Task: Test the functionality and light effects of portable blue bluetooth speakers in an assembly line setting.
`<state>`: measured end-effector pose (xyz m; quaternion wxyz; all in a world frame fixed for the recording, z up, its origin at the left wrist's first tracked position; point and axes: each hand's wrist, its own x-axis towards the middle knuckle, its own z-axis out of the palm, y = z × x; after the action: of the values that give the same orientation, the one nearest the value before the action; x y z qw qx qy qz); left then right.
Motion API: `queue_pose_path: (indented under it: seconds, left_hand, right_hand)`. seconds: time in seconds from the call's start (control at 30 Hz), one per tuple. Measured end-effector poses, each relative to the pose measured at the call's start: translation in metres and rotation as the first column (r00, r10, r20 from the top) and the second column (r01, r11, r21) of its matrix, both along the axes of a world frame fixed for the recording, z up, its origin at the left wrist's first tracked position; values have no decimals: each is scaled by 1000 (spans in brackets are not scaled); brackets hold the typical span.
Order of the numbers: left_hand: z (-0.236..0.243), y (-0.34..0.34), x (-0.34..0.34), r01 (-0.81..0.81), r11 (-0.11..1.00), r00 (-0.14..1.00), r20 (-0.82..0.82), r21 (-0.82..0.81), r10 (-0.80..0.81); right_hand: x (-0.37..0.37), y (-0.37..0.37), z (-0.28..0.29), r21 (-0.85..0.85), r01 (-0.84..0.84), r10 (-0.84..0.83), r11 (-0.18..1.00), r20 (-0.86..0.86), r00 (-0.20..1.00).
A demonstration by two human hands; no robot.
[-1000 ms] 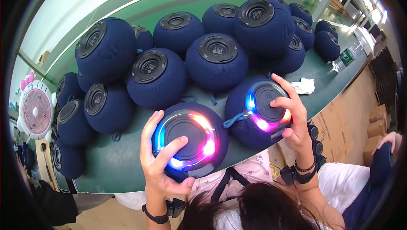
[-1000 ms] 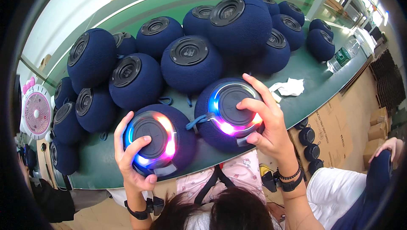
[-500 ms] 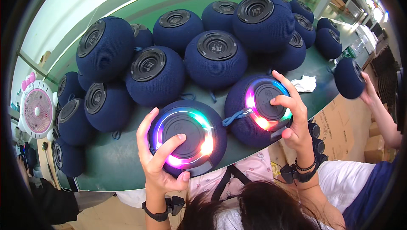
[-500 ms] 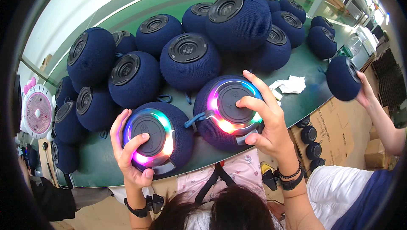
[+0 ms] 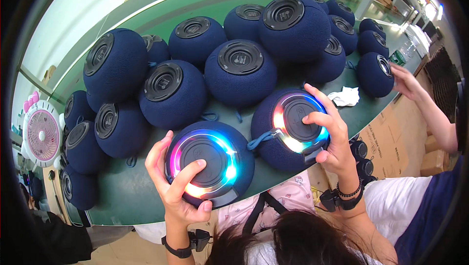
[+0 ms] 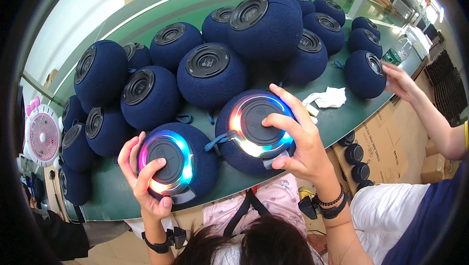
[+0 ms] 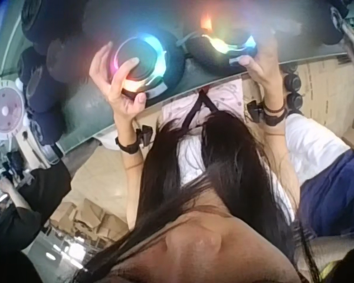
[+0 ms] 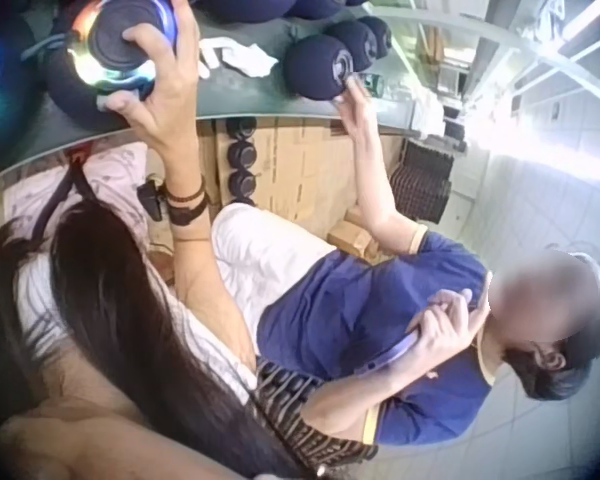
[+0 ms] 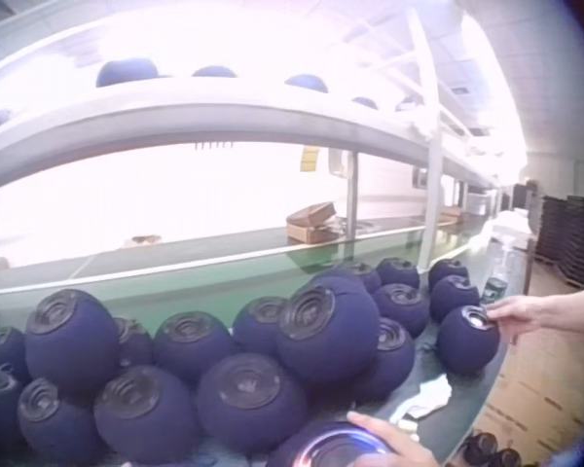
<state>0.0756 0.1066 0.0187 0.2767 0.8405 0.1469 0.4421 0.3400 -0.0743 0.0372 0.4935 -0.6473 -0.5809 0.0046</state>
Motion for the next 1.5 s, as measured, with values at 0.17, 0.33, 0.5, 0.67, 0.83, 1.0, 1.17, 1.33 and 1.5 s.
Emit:
queue_pose_path:
  seconds: [0.17,0.33,0.5,0.67,0.83,1.0,1.17,1.33,1.5]
  left_hand:
    - [0,-1,0,7,999,1000,17,-36,-7]
    - [0,-1,0,9,1000,1000,4,-22,-9]
    - [0,0,0,10,999,1000,2,-30,-10]
    - [1,0,0,0,1000,1000,7,-7,0]
    - [0,0,0,-6,1000,1000,-2,5,6]
    - [0,0,-1,-5,1000,1000,-7,12,5]
    - [2,0,-1,10,1000,1000,-4,-16,-10]
    - [1,-1,-1,6,1000,1000,-11,0,-6]
    - [2,-1,-1,2,1000,1000,-13,-5,-2]
  right_hand:
    - [0,-1,0,-23,18,-17,1000,18,1000]
    - [-1,-1,1,-12,15,-15,1000,6,1000]
    - [-2,0,0,-7,17,-17,1000,-9,1000]
    - [-1,-1,0,-17,23,-23,1000,12,1000]
    - [-1,-1,0,-12,15,-15,1000,6,1000]
    - [-1,-1,1,-15,10,-10,1000,13,1000]
    - [-2,-1,1,-19,2,-2,1000,-6,1000]
    - [-1,-2,0,-15,2,-2,1000,7,1000]
    - [-1,-2,1,-27,11,-10,1000,31,999]
